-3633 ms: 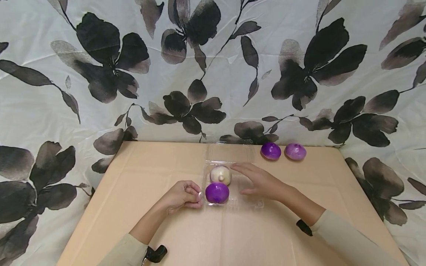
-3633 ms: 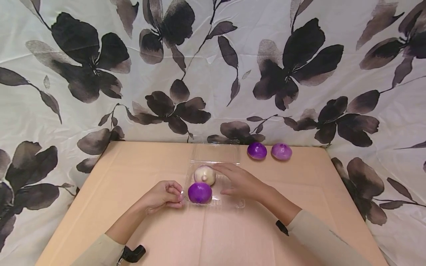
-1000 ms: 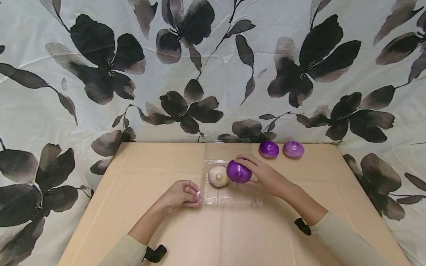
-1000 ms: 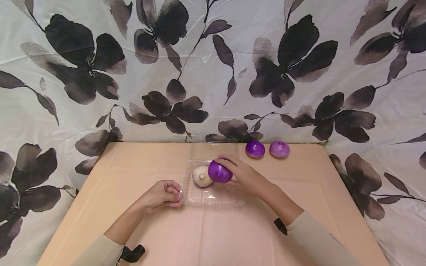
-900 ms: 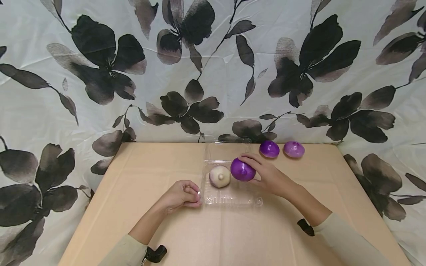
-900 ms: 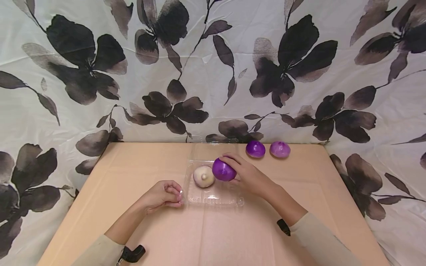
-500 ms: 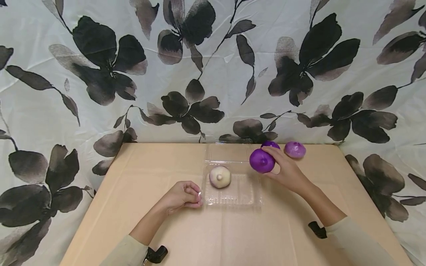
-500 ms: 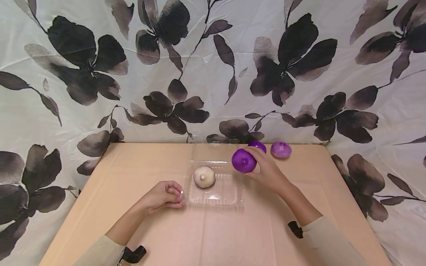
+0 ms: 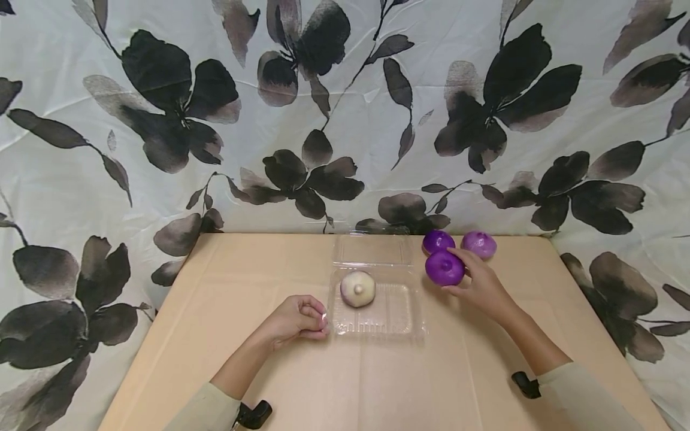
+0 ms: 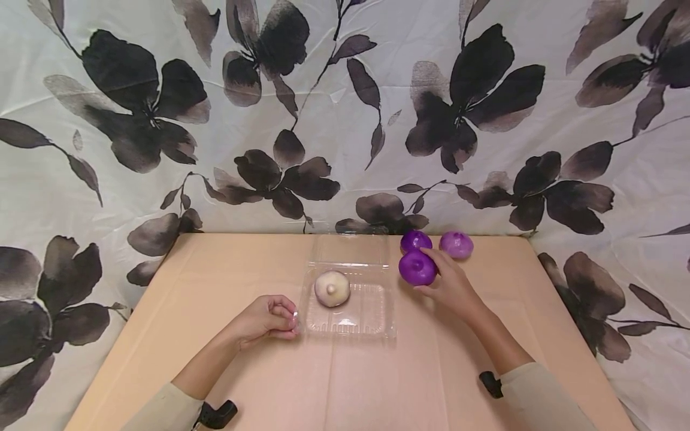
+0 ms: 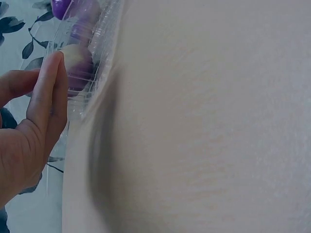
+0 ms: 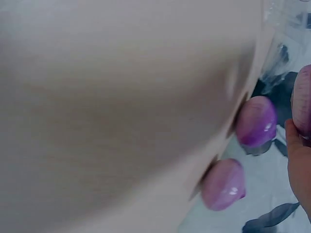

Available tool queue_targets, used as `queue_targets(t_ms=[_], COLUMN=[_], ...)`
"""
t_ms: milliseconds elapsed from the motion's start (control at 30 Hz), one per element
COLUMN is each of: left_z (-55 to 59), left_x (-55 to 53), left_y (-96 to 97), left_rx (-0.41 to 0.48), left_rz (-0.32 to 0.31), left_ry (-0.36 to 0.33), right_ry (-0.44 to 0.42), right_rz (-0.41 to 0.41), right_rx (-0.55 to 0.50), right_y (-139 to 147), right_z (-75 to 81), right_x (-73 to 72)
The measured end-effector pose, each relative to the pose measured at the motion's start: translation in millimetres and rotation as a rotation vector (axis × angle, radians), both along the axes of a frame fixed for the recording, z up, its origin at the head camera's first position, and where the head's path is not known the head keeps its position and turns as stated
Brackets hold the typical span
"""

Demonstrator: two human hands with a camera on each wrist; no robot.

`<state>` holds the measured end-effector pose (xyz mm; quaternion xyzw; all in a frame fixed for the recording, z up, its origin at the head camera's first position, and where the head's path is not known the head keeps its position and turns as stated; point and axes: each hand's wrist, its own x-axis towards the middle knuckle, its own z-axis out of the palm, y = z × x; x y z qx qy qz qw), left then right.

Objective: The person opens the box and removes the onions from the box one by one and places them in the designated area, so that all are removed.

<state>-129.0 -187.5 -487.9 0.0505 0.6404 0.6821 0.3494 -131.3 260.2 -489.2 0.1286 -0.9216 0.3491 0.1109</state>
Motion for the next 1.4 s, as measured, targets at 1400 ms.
queue_targets(t_ms=[1400], left_z=[-1.4], left_x=[-7.8], left_y=[14.4], left_rx=[-0.003], left_rz=[0.038], left_ry=[0.007], right_ry=[-0.200], right_rz=[-0.028], right_rx=[0.036], right_y=[22], right_z=[-43.8], right_x=[-32.6])
